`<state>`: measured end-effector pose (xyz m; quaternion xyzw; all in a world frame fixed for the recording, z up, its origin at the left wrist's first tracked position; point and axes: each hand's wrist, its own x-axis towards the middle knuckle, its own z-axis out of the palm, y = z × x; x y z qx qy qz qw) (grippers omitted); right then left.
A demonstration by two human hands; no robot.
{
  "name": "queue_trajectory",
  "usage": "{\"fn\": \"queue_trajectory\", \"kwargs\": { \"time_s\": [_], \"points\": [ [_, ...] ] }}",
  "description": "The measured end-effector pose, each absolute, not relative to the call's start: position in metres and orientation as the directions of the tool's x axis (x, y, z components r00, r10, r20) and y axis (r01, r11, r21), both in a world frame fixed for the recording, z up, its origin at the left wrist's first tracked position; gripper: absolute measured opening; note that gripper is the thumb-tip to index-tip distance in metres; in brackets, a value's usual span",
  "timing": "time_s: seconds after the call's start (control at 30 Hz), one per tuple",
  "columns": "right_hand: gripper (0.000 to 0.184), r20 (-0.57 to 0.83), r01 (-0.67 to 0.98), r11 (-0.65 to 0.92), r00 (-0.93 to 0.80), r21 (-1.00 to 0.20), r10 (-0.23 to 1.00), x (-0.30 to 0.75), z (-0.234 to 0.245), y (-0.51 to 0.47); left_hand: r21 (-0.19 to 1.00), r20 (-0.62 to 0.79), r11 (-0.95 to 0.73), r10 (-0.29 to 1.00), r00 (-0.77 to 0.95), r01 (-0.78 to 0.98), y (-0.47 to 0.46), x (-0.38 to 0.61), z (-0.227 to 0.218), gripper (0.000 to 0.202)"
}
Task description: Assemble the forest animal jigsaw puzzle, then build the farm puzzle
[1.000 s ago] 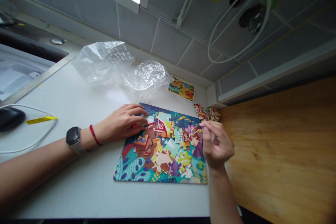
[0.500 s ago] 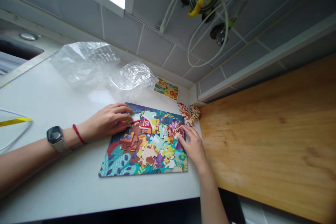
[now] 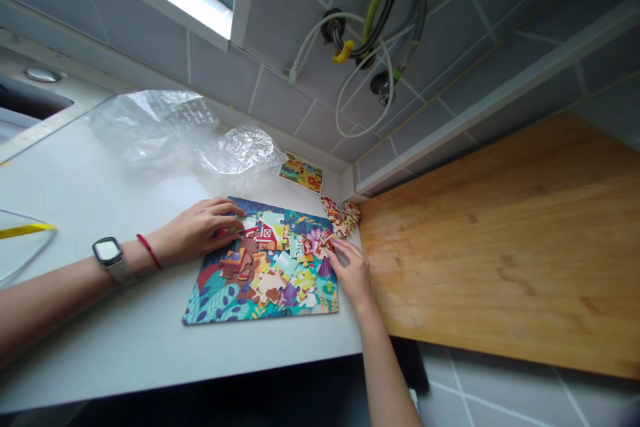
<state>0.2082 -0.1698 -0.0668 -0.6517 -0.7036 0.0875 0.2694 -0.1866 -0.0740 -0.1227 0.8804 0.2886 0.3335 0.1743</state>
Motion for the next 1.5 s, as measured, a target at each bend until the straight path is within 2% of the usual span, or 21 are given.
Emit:
{"fn": "queue_trajectory", "kwargs": {
  "time_s": [0.17,0.4,0.7,0.8,0.87,0.97,1.13,1.3,1.5],
  "points": [
    [0.021,0.322,0.841,0.275,-0.129,-0.466,0.938,0.178,-0.049,-0.164,0.530,0.477,-0.755,0.642,0.601,0.385,-0.074,-0.185,-0.123,0.024],
    [0.025,0.267,0.732,0.508,-0.433,-0.454,0.861,0.114,-0.057,-0.132,0.506,0.450,-0.749,0.652,0.610,0.428,-0.076,-0.186,-0.123,0.020],
    [0.029,0.227,0.695,0.535,-0.490,-0.481,0.841,0.092,-0.072,-0.098,0.530,0.417,-0.706,0.699,0.580,0.470,-0.076,-0.187,-0.119,0.021],
    [0.030,0.289,0.729,0.493,-0.400,-0.475,0.870,0.115,-0.062,-0.104,0.525,0.397,-0.700,0.704,0.588,0.484,-0.078,-0.187,-0.117,0.024],
    [0.028,0.330,0.793,0.386,-0.247,-0.472,0.911,0.136,-0.056,-0.113,0.515,0.393,-0.704,0.700,0.596,0.489,-0.078,-0.188,-0.118,0.023],
    [0.033,0.271,0.849,0.230,-0.107,-0.476,0.957,0.163,-0.055,-0.131,0.493,0.406,-0.727,0.678,0.612,0.478,-0.078,-0.188,-0.122,0.024],
    [0.055,0.061,0.899,0.183,-0.173,-0.398,0.983,0.171,-0.065,-0.155,0.442,0.416,-0.779,0.618,0.668,0.445,-0.078,-0.186,-0.131,0.035],
    [0.049,0.078,0.915,0.165,-0.146,-0.369,0.986,0.157,-0.066,-0.167,0.428,0.435,-0.804,0.583,0.686,0.412,-0.079,-0.185,-0.135,0.036],
    [0.054,0.056,0.927,0.103,-0.089,-0.362,0.994,0.144,-0.065,-0.167,0.487,0.455,-0.786,0.600,0.658,0.380,-0.077,-0.184,-0.132,0.034]
  ]
}}
